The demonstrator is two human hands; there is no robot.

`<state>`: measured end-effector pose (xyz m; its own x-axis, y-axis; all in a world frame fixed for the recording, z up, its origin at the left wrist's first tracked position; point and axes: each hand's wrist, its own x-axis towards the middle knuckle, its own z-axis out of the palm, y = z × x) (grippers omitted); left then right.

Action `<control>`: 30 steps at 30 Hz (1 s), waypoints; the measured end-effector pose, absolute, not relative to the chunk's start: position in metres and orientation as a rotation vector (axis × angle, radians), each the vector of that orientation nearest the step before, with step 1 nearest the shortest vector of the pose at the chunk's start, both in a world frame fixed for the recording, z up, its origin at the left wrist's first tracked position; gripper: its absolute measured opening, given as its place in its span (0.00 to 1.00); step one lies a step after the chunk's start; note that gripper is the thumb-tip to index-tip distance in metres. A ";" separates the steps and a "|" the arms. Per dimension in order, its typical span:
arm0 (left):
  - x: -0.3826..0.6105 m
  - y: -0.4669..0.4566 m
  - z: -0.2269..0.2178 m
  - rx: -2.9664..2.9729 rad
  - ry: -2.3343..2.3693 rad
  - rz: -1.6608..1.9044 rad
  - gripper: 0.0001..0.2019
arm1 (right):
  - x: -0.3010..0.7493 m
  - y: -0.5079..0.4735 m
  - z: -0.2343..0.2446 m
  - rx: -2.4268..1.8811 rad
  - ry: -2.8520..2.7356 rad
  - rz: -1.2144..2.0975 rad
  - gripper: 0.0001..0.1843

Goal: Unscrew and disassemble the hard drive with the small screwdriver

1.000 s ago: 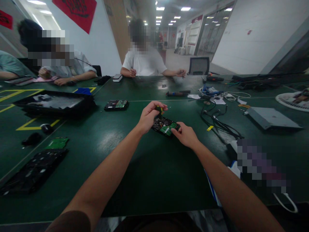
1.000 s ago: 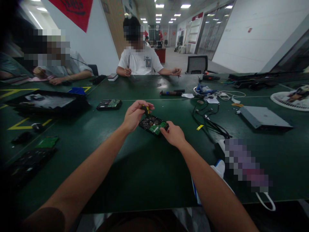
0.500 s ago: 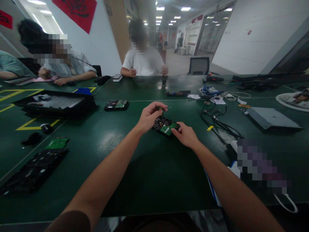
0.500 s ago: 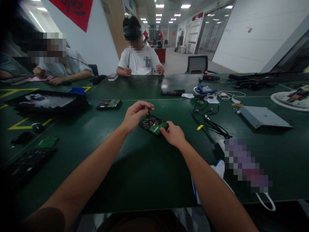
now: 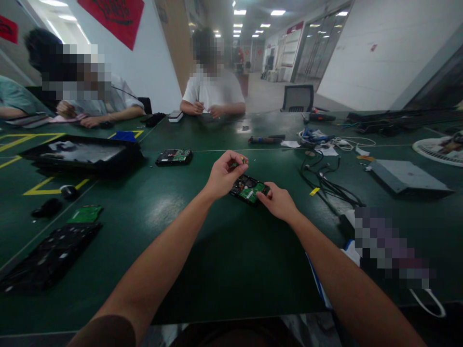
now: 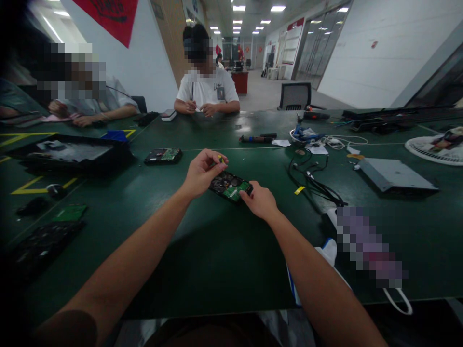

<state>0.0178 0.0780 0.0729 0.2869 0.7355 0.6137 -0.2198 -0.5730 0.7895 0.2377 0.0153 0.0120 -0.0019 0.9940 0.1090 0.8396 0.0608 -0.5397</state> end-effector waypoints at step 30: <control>0.014 0.072 0.082 1.837 0.564 1.378 0.12 | 0.239 0.017 0.008 -1.812 -1.886 0.446 0.27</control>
<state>0.0138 0.0724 0.0818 0.3207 0.7256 0.6088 -0.0912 -0.6161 0.7824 0.2385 0.0170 0.0076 -0.0048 0.9931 0.1176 0.8353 0.0687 -0.5455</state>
